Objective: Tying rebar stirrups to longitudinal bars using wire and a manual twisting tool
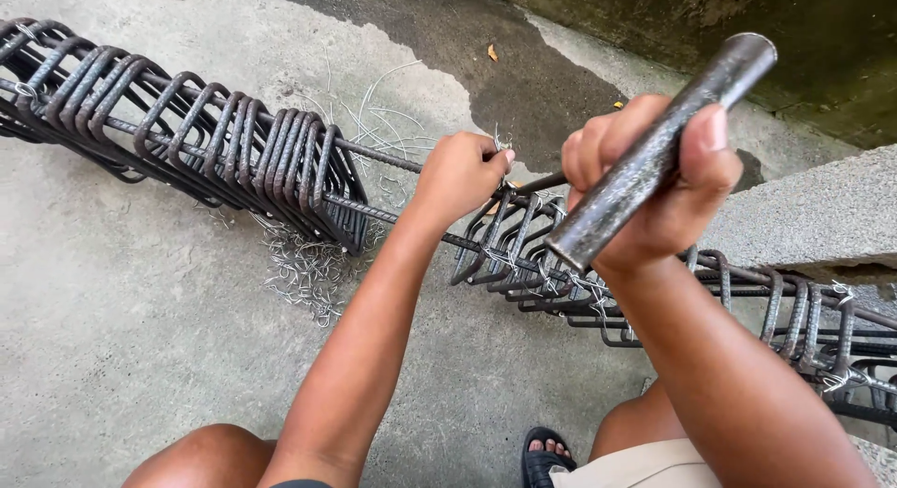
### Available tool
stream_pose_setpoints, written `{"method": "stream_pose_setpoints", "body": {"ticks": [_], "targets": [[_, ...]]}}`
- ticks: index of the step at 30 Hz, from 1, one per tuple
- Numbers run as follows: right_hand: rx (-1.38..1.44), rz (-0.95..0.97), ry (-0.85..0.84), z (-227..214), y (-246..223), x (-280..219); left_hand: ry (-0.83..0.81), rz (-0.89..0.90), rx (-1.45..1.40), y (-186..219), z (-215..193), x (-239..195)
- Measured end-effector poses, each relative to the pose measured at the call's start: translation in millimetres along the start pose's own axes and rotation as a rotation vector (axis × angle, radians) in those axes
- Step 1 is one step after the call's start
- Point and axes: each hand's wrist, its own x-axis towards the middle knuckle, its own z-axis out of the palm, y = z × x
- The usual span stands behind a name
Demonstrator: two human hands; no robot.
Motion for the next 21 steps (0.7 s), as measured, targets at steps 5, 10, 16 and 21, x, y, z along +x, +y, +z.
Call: {"method": "stream_pose_setpoints", "body": {"ticks": [5,10,16,21], "targets": [[0.045,-0.067,-0.144,-3,9,-4,0.026,0.113,0.025,-2,0,-9],[0.269,-0.036,-0.407,-24,11,10,0.047,0.202,0.059,0,2,-8],[0.064,0.177,-0.555,-53,-27,27,0.077,0.269,0.158,-4,7,-1],[-0.791,0.445,-0.578,-97,-88,34,0.055,0.254,0.189,5,6,-5]]}}
